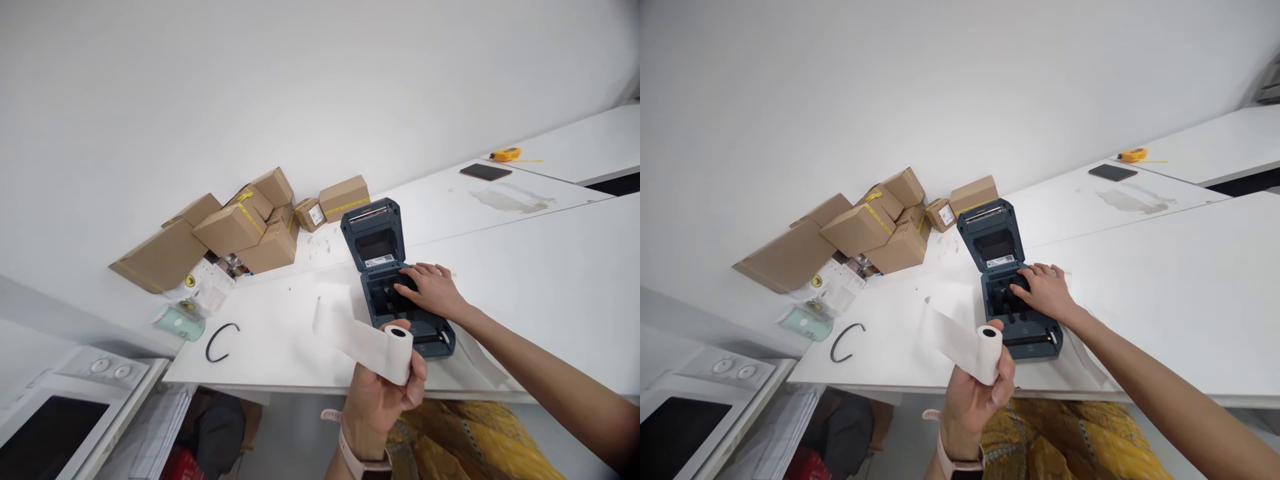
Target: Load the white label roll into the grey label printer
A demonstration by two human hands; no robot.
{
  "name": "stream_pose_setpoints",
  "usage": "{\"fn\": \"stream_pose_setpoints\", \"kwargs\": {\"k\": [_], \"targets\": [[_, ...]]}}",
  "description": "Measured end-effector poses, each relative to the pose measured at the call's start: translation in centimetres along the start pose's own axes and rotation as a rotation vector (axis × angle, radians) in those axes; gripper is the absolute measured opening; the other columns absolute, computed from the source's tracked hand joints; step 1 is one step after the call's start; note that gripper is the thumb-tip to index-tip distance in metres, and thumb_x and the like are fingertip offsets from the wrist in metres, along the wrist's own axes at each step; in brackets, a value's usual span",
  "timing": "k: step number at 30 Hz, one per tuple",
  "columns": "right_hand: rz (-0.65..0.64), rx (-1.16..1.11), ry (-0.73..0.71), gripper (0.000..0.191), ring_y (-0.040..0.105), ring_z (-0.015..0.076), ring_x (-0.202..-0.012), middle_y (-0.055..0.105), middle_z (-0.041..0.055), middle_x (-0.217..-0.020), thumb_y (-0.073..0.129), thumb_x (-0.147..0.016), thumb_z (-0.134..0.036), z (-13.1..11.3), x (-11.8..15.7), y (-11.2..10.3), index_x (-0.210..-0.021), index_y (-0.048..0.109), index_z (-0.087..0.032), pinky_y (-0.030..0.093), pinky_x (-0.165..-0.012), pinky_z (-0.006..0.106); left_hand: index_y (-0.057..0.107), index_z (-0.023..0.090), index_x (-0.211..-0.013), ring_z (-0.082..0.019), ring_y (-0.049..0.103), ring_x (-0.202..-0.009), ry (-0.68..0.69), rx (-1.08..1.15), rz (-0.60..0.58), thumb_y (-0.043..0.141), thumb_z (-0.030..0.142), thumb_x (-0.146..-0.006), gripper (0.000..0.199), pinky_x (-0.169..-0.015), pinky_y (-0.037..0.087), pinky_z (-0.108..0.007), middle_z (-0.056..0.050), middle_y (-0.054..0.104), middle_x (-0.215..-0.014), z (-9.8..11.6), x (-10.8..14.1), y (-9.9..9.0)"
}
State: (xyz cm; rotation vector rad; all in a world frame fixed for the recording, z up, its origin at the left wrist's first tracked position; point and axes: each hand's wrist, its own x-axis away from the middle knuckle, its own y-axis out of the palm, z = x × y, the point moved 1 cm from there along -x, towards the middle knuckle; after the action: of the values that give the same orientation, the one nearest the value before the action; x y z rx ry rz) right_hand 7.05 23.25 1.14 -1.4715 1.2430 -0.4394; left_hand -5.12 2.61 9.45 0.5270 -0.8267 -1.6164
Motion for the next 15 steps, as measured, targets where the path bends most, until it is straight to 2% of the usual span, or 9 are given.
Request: {"fn": "stream_pose_setpoints", "kwargs": {"k": [3,5,8,9,11,13,15], "targets": [[0.005,0.002,-0.006,0.048,0.051,0.0367,-0.134,0.066,0.0174,-0.135,0.049,-0.092,-0.050,-0.4,0.1,-0.7,-0.124,0.066,-0.018,0.028,-0.112,0.058,0.062,0.022,-0.116,-0.006,0.049,-0.044,0.049,-0.064,0.018,0.078,0.054,-0.077,0.053,-0.039,0.026,-0.018,-0.001,0.067,-0.075,0.4,0.1,0.2],[0.040,-0.053,-0.019,0.047,0.050,0.0377,-0.135,0.063,0.0187,-0.139,0.050,-0.092,-0.047,-1.1,0.4,-2.1,-0.124,0.066,-0.017,0.029,-0.112,0.059,0.062,0.022,-0.115,-0.008,0.054,-0.048,0.122,-0.159,0.058,0.082,0.054,-0.072,0.057,-0.041,0.032,-0.019,-0.002,0.068,-0.079,0.8,0.0,0.0],[0.068,-0.417,-0.019,0.041,0.059,0.0350,-0.122,0.070,0.0141,-0.129,0.047,-0.094,-0.050,-3.0,1.7,-5.9,-0.114,0.069,-0.021,0.041,-0.103,0.056,0.065,0.022,-0.113,-0.014,0.064,-0.066,0.294,-0.398,0.261,0.088,0.045,-0.067,0.056,-0.057,0.048,-0.023,-0.004,0.071,-0.086,1.5,-0.3,-1.0],[0.021,-0.612,-0.002,0.041,0.065,0.0314,-0.112,0.074,0.0117,-0.118,0.047,-0.095,-0.055,-3.8,2.3,-7.4,-0.105,0.070,-0.022,0.048,-0.097,0.050,0.066,0.022,-0.112,-0.016,0.066,-0.075,0.351,-0.499,0.334,0.088,0.040,-0.067,0.054,-0.066,0.052,-0.026,-0.004,0.072,-0.091,1.8,-0.4,-1.4],[-0.208,-0.966,0.014,0.045,0.069,0.0260,-0.098,0.077,0.0085,-0.101,0.050,-0.093,-0.064,-5.4,3.7,-10.1,-0.089,0.068,-0.022,0.054,-0.088,0.042,0.067,0.023,-0.115,-0.020,0.067,-0.092,0.424,-0.710,0.407,0.086,0.031,-0.069,0.050,-0.082,0.053,-0.031,-0.006,0.073,-0.102,2.2,-0.4,-1.9],[-0.323,-1.177,-0.007,0.045,0.070,0.0228,-0.092,0.076,0.0074,-0.097,0.055,-0.092,-0.065,-6.7,5.0,-12.4,-0.085,0.065,-0.022,0.056,-0.081,0.036,0.067,0.023,-0.119,-0.024,0.067,-0.099,0.448,-0.893,0.358,0.081,0.029,-0.075,0.047,-0.088,0.052,-0.035,-0.008,0.073,-0.111,2.8,-0.3,-1.6],[-0.349,-1.230,-0.083,0.037,0.070,0.0215,-0.092,0.075,0.0065,-0.102,0.064,-0.089,-0.059,-7.4,6.1,-13.7,-0.097,0.066,-0.023,0.057,-0.078,0.033,0.068,0.023,-0.122,-0.025,0.066,-0.101,0.452,-1.053,0.297,0.075,0.028,-0.081,0.042,-0.089,0.052,-0.036,-0.009,0.071,-0.116,3.4,0.0,-0.7]]}}
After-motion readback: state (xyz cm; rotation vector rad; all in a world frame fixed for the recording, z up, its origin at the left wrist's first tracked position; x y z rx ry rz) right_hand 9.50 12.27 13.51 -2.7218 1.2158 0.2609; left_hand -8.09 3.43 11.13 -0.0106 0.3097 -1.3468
